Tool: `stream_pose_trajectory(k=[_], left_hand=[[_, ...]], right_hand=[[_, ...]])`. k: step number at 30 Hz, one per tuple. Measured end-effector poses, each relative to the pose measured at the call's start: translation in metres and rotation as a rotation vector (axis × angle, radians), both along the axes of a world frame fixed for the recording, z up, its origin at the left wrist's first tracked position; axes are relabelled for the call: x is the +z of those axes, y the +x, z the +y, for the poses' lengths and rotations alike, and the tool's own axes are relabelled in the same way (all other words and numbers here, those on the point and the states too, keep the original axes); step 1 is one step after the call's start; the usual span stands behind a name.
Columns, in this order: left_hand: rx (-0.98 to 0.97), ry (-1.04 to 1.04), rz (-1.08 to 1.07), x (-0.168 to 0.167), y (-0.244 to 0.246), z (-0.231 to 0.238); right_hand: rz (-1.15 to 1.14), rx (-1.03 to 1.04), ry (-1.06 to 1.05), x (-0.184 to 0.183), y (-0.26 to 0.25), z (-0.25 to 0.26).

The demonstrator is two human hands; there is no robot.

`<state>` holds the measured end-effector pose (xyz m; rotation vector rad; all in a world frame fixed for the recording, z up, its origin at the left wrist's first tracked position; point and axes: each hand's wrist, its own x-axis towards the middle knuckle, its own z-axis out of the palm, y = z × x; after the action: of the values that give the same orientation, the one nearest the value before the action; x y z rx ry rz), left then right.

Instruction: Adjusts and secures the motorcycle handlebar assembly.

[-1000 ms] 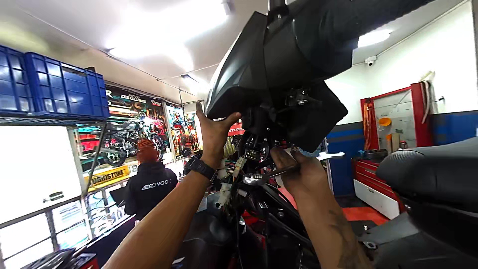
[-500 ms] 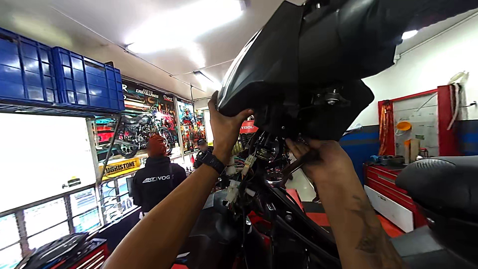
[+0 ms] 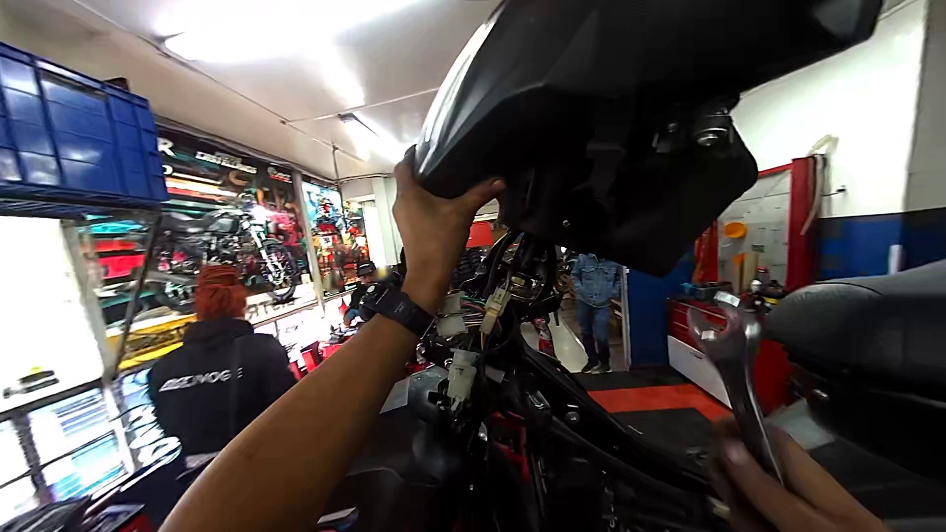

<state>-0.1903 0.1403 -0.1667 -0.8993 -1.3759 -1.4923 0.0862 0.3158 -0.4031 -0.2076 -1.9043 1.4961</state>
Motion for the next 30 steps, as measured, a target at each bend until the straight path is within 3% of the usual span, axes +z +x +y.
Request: stream_pose_trajectory(k=[2, 4, 8, 13, 16, 24, 30], left_hand=[[0.021, 0.007, 0.005, 0.000, -0.004, 0.002], [0.026, 0.012, -0.006, -0.002, -0.007, 0.004], [-0.045, 0.035, 0.038, -0.001, -0.017, 0.009], [-0.030, 0.038, 0.044, -0.001, -0.014, 0.008], [-0.016, 0.051, 0.061, -0.002, -0.012, 0.009], [0.021, 0.075, 0.121, -0.004, -0.005, 0.007], [0.045, 0.120, 0.168, -0.006, 0.001, 0.008]], right_hand=[[-0.121, -0.042, 0.263, -0.003, 0.034, -0.004], [-0.244, -0.036, 0.446, 0.023, 0.053, -0.008], [-0.516, -0.029, 0.471, 0.095, 0.046, -0.024], [-0.485, -0.551, 1.391, 0.137, 0.004, -0.047], [-0.412, -0.694, 1.639, 0.157, -0.014, -0.064], [-0.446, -0.753, 1.710, 0.156, -0.061, -0.090], [-0.392, -0.821, 1.608, 0.139, -0.081, -0.092]])
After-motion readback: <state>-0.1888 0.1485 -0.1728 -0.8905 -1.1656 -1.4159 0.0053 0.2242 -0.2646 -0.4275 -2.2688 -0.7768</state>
